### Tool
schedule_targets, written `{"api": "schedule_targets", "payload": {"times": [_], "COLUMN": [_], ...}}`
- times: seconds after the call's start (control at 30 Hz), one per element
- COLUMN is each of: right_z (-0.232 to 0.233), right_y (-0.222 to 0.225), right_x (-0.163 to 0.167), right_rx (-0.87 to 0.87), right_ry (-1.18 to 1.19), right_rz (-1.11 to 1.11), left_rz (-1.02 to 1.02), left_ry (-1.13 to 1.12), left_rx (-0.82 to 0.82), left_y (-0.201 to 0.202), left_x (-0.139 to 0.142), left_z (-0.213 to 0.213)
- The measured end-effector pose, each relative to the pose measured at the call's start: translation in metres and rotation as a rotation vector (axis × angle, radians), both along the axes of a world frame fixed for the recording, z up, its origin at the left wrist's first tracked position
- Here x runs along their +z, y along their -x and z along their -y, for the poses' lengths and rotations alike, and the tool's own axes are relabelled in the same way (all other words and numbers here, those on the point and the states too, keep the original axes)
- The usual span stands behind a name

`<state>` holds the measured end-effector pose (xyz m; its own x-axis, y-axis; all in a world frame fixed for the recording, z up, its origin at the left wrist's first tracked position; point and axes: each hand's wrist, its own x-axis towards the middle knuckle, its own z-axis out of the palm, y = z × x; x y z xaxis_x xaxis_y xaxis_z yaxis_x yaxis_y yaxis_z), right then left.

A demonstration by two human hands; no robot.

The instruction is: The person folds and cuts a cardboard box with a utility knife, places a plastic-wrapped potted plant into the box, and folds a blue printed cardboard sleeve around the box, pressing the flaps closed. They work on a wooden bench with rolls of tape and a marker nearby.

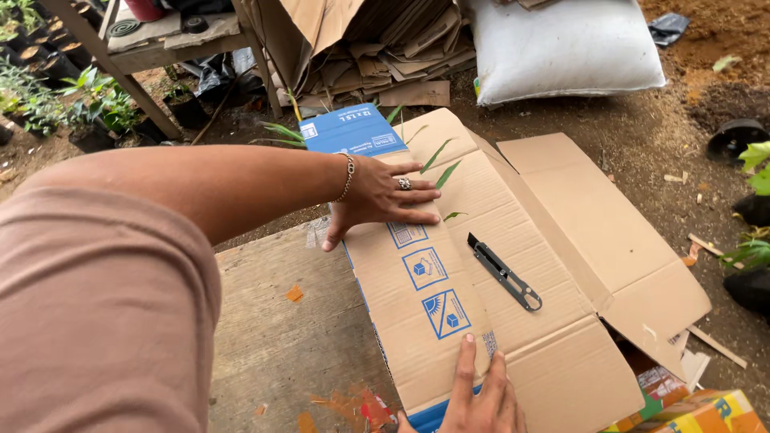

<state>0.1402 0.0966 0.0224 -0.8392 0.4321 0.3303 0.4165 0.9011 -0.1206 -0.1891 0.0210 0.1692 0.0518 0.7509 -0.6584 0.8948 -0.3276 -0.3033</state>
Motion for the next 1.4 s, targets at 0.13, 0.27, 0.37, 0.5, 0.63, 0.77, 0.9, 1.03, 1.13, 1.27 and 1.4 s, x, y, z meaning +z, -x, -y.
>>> {"api": "schedule_targets", "payload": {"times": [0.13,0.27,0.37,0.5,0.63,0.77,0.9,1.03,1.13,1.27,1.4], "right_z": [-0.004,-0.006,-0.005,-0.005,-0.002,-0.008,-0.022,-0.022,-0.024,-0.025,-0.026], "right_y": [0.004,0.002,0.001,0.004,0.002,-0.003,-0.005,-0.001,-0.01,-0.015,-0.012], "right_x": [-0.01,-0.009,-0.004,0.005,0.006,-0.019,-0.07,-0.11,-0.114,-0.103,-0.089], "right_rx": [0.003,0.026,0.047,0.059,0.033,0.046,0.088,-0.035,0.007,0.074,0.116], "right_ry": [0.051,0.036,0.075,0.085,0.103,0.107,-0.078,-0.107,-0.079,-0.071,-0.043], "right_rz": [0.075,0.062,0.044,-0.011,-0.028,-0.003,-0.123,-0.103,-0.067,-0.077,-0.035], "left_rz": [0.037,0.086,0.13,0.143,0.159,0.255,0.056,0.012,-0.053,-0.115,-0.12], "left_ry": [0.052,0.027,0.043,0.072,0.016,-0.13,-0.092,-0.13,-0.044,-0.027,-0.034], "left_rx": [0.001,-0.014,0.017,0.126,0.084,0.107,0.151,0.113,0.171,0.198,0.24], "left_y": [0.001,0.003,0.006,0.009,0.011,0.029,0.067,0.093,0.095,0.094,0.092], "left_x": [-0.008,-0.016,-0.018,-0.017,-0.017,-0.015,-0.003,-0.001,-0.011,-0.016,-0.011], "left_z": [-0.011,-0.013,-0.01,-0.007,0.0,0.012,0.021,0.019,0.017,0.022,0.023]}}
